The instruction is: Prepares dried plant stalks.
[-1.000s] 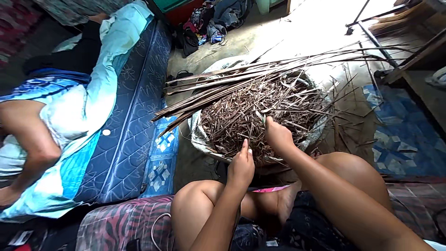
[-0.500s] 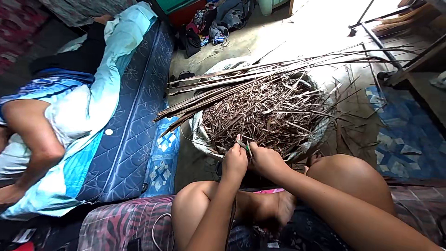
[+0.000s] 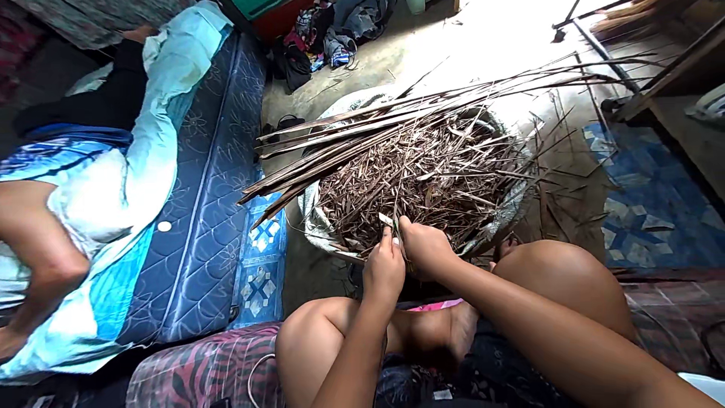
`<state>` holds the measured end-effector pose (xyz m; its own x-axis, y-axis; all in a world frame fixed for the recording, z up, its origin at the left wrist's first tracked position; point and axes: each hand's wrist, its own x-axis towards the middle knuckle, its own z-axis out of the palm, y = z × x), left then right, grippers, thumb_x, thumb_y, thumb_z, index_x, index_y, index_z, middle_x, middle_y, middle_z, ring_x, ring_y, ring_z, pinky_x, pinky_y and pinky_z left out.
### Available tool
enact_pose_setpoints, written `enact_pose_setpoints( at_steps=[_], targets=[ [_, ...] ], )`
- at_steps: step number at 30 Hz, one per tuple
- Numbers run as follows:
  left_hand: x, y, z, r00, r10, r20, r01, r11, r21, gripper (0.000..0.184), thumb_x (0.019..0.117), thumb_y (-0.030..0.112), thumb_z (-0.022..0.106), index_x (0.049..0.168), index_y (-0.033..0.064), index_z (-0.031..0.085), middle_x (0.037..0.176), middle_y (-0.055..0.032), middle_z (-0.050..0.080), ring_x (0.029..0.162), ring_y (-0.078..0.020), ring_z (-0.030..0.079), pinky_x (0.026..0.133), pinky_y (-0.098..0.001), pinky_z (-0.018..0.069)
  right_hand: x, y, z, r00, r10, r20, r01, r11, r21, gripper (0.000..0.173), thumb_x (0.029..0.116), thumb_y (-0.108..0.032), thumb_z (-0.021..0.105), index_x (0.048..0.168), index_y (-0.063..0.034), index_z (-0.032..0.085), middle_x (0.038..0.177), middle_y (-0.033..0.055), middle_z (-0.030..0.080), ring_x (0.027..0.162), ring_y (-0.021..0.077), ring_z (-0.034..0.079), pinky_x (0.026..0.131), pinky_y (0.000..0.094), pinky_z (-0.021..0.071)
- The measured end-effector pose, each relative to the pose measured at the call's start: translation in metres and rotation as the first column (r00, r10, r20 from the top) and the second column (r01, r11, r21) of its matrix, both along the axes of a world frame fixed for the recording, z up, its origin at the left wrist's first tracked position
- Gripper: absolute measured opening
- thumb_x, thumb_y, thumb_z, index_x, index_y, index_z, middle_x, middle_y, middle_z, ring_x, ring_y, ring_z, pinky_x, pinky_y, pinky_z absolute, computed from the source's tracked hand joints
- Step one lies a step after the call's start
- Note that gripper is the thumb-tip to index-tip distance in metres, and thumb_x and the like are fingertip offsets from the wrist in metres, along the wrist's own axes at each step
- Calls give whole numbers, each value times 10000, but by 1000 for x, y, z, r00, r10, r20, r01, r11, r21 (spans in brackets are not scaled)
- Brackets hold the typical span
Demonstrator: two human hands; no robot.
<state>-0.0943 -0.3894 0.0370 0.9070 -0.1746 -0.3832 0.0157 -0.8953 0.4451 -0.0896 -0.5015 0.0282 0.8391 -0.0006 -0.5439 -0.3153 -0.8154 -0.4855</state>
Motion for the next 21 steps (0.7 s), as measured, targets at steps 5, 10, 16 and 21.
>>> enact_pose_setpoints(
  at_steps=[5, 10, 16, 21],
  targets=[
    [1, 0, 1, 1000, -2, -3, 2, 997, -83, 473, 1127, 267, 342, 1556, 98, 445, 1155, -159, 708, 980, -262, 686, 935, -461, 521, 2, -4, -4, 996, -60, 73, 63, 997, -54, 372, 1071, -90, 401, 1432, -72, 492, 1196, 206, 683, 1116, 387, 693, 852, 549, 564],
    [-8, -1, 5, 999, -23, -32, 18, 988, -152, 462, 1126, 256, 358, 1555, 113, 452, 835, -70, 688, 738, -177, 637, 784, -381, 533, 13, -26, -6, 963, -252, 91, 259, 962, -83, 361, 1047, -44, 434, 1399, -48, 515, 1158, 237, 690, 1101, 433, 687, 848, 595, 552],
    [-6, 4, 7, 1000, 22, -8, -23, 981, -192, 457, 1121, 262, 380, 1542, 107, 471, 796, -46, 671, 697, -149, 621, 739, -354, 531, 6, -40, 15, 976, -201, 85, 196, 979, 63, 293, 1096, -170, 402, 1342, -67, 524, 1133, 230, 693, 1109, 426, 681, 896, 594, 532],
    [0, 6, 14, 994, 99, -42, -108, 937, -332, 413, 1115, 212, 408, 1413, -36, 550, 870, -61, 665, 695, -92, 586, 698, -281, 508, -18, -16, 23, 999, -26, 44, 20, 992, 123, 318, 1102, -198, 378, 1350, -66, 528, 1150, 216, 695, 1122, 404, 683, 901, 582, 530]
  ],
)
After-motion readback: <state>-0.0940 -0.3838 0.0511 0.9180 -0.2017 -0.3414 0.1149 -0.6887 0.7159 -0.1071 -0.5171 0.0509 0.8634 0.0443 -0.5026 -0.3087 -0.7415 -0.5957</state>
